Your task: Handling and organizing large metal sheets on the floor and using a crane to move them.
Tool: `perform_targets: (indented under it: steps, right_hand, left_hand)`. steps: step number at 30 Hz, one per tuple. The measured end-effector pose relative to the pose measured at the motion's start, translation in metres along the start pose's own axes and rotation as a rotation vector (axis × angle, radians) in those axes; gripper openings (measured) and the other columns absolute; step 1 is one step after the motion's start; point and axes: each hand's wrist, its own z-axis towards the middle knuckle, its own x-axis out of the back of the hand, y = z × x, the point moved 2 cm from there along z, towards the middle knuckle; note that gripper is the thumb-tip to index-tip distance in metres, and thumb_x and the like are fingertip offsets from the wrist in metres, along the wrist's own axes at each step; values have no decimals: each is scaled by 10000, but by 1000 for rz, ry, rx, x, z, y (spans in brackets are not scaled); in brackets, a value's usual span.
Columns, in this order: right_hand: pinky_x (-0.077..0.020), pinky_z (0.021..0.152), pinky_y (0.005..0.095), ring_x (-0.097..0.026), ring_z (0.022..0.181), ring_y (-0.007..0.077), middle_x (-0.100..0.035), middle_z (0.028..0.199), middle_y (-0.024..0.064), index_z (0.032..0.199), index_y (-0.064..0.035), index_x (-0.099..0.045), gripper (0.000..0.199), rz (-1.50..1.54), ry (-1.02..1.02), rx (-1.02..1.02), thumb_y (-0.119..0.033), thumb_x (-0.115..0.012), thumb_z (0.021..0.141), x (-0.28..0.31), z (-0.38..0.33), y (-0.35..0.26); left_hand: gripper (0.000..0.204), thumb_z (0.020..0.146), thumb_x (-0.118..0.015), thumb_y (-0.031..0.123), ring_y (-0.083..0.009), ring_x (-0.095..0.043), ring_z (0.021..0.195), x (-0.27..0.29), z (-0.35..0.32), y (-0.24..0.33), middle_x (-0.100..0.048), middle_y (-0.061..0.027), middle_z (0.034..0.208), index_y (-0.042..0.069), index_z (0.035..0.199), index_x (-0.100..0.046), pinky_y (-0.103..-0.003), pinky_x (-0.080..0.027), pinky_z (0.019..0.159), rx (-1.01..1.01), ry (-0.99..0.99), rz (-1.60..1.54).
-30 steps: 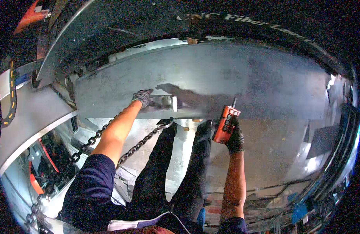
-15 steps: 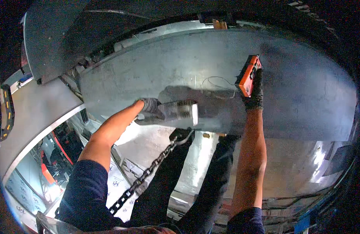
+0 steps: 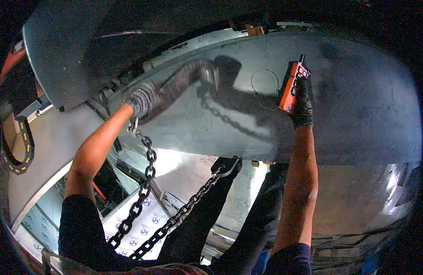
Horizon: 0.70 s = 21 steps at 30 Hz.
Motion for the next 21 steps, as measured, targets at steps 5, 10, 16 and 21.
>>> perform_targets:
  steps: [5, 10, 16, 21]
  right_hand:
    - [-512, 760, 296, -592, 882, 136, -615, 1023, 5, 1290, -107, -518, 512, -35, 125, 70, -436, -608, 907, 18, -2, 4]
    - [-514, 787, 309, -593, 951, 129, -617, 1095, 17, 1292, -104, -538, 537, -20, 93, -61, -450, -626, 891, 17, 3, 28]
    - [-509, 818, 302, -601, 948, 148, -618, 1097, 31, 1300, -117, -534, 501, 78, -4, -80, -420, -611, 908, 0, 0, 3]
    - [-496, 860, 305, -605, 970, 155, -620, 1135, 37, 1315, -70, -513, 533, 152, 20, -33, -398, -618, 908, 24, 14, 23]
  left_hand:
    - [412, 864, -532, 349, -380, -661, 857, 40, 65, 10, -671, -223, 922, 14, 1074, -648, -455, -520, 758, 102, 260, 204]
    - [376, 811, -583, 297, -360, -654, 876, -20, 153, 4, -653, -238, 969, 55, 1093, -648, -440, -526, 754, 235, 484, 308]
    - [707, 751, -651, 356, -350, -567, 1144, -35, 214, 23, -558, -247, 1244, 40, 1347, -438, -440, -480, 927, 5, 375, 40]
    - [950, 722, -683, 410, -347, -454, 1278, -41, 224, 46, -438, -202, 1405, 127, 1488, -198, -430, -413, 1027, -26, 108, 39]
